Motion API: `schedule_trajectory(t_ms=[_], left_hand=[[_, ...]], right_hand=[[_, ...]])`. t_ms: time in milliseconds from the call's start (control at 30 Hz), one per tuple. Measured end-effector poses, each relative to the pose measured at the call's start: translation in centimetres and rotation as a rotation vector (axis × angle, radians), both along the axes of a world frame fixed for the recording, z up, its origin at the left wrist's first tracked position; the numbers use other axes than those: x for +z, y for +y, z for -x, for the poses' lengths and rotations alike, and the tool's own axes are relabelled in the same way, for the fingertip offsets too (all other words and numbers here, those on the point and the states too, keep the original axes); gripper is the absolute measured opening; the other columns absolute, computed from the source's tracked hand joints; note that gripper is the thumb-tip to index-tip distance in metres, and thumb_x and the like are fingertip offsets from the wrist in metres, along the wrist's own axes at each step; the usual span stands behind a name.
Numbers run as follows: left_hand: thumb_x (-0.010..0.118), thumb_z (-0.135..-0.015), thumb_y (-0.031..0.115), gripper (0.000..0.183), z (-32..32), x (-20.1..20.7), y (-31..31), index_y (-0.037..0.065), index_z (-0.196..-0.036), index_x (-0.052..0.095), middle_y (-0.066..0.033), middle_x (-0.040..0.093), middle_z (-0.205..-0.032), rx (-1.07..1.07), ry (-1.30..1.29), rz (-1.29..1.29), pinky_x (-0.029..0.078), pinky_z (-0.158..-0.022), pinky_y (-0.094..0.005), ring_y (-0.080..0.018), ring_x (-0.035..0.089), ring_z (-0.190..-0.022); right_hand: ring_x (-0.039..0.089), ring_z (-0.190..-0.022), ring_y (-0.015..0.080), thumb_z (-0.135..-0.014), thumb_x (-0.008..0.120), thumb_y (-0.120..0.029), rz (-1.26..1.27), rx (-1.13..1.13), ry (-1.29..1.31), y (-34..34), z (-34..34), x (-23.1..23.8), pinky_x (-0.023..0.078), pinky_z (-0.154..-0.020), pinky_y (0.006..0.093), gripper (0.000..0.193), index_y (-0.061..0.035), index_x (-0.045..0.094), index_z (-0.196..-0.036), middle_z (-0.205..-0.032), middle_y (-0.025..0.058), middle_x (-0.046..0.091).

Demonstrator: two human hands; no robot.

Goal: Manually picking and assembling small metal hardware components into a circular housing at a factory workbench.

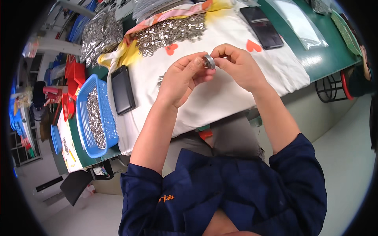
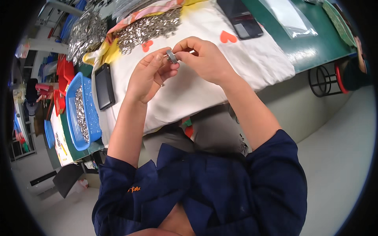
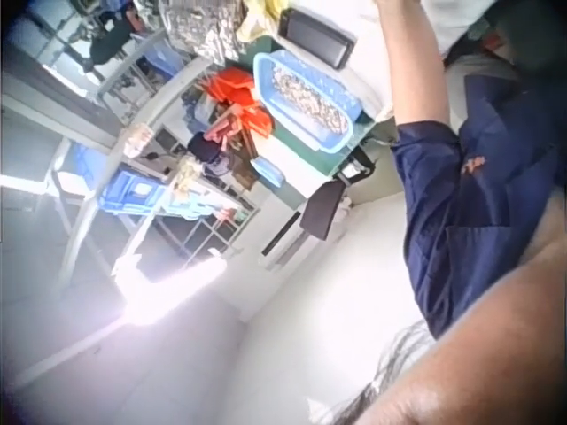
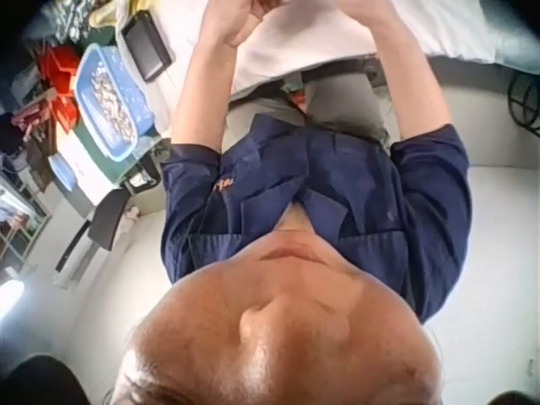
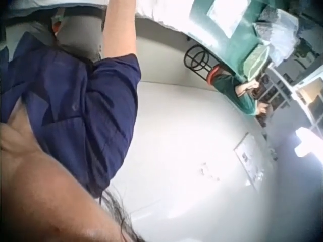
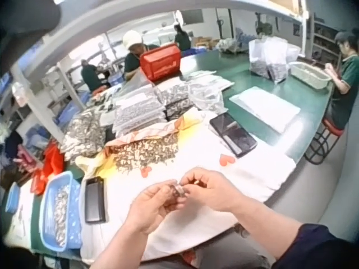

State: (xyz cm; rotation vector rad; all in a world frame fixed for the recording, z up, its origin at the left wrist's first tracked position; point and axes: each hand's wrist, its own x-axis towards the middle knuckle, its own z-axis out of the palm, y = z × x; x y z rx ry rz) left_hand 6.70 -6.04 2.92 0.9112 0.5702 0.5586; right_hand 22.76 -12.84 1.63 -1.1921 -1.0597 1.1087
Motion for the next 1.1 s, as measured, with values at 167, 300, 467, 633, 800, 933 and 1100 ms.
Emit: schedule_trajectory(t_ms=[167,300,467,633,800,933,1100], left_hand=[[0.047,-0.089,0.012,0.030,-2.6,0.5,-2.5,-0.003,-0.115,0.046,-0.0147,0.058,-0.098,-0.073,-0.004,0.041,0.051,-0.072,-0.0315,-0.0219,0.060,-0.082],[0.047,-0.088,0.011,0.031,-3.8,0.2,-3.4,-0.001,-0.117,0.046,-0.0155,0.058,-0.100,-0.119,-0.029,0.076,0.051,-0.069,-0.0313,-0.0211,0.060,-0.081],[0.049,-0.087,0.011,0.030,-4.4,-0.2,-3.7,0.001,-0.116,0.047,-0.0164,0.058,-0.097,-0.147,-0.076,0.078,0.051,-0.067,-0.0309,-0.0198,0.060,-0.077],[0.051,-0.086,0.010,0.027,-4.6,-0.4,-3.6,0.002,-0.112,0.049,-0.0162,0.059,-0.091,-0.125,-0.085,0.070,0.051,-0.065,-0.0300,-0.0173,0.059,-0.073],[0.052,-0.086,0.011,0.022,-4.6,-0.7,-3.6,0.002,-0.106,0.051,-0.0128,0.059,-0.088,-0.108,-0.102,-0.002,0.050,-0.064,-0.0282,-0.0149,0.058,-0.070],[0.052,-0.086,0.012,0.021,-4.8,-1.0,-3.6,0.003,-0.105,0.052,-0.0104,0.059,-0.087,-0.074,-0.114,0.004,0.050,-0.064,-0.0277,-0.0149,0.058,-0.071],[0.052,-0.087,0.014,0.024,-4.9,-1.0,-3.4,0.003,-0.108,0.051,-0.0085,0.059,-0.089,-0.043,-0.063,-0.012,0.051,-0.067,-0.0293,-0.0160,0.059,-0.076]], right_hand=[[0.050,-0.076,0.0050,-0.083,0.052,-0.007,-0.036,0.072,0.191,-2.8,-2.6,0.2,0.041,-0.071,0.0199,0.012,-0.0011,0.057,-0.091,-0.083,0.0000,0.057],[0.051,-0.077,0.0062,-0.084,0.051,-0.007,-0.034,0.130,0.306,-4.1,-3.9,0.1,0.041,-0.073,0.0200,0.013,-0.0001,0.056,-0.093,-0.082,0.0006,0.057],[0.052,-0.077,0.0070,-0.084,0.051,-0.008,-0.053,0.135,0.331,-4.5,-4.4,-0.2,0.042,-0.072,0.0204,0.014,-0.0001,0.056,-0.094,-0.081,0.0010,0.057],[0.050,-0.074,0.0071,-0.083,0.053,-0.009,-0.013,0.116,0.320,-4.3,-4.4,-0.2,0.041,-0.070,0.0199,0.014,-0.0003,0.057,-0.093,-0.081,0.0012,0.057],[0.049,-0.072,0.0071,-0.083,0.054,-0.011,-0.027,0.144,0.321,-3.7,-4.4,-1.0,0.041,-0.068,0.0203,0.015,-0.0016,0.058,-0.095,-0.082,0.0007,0.058],[0.050,-0.074,0.0072,-0.084,0.054,-0.013,0.023,0.167,0.324,-3.4,-4.4,-0.9,0.042,-0.068,0.0208,0.016,-0.0021,0.058,-0.095,-0.083,0.0006,0.058],[0.053,-0.076,0.0076,-0.085,0.055,-0.015,0.075,0.164,0.442,-3.1,-4.4,-1.0,0.044,-0.070,0.0219,0.016,-0.0032,0.058,-0.094,-0.084,0.0007,0.058]])
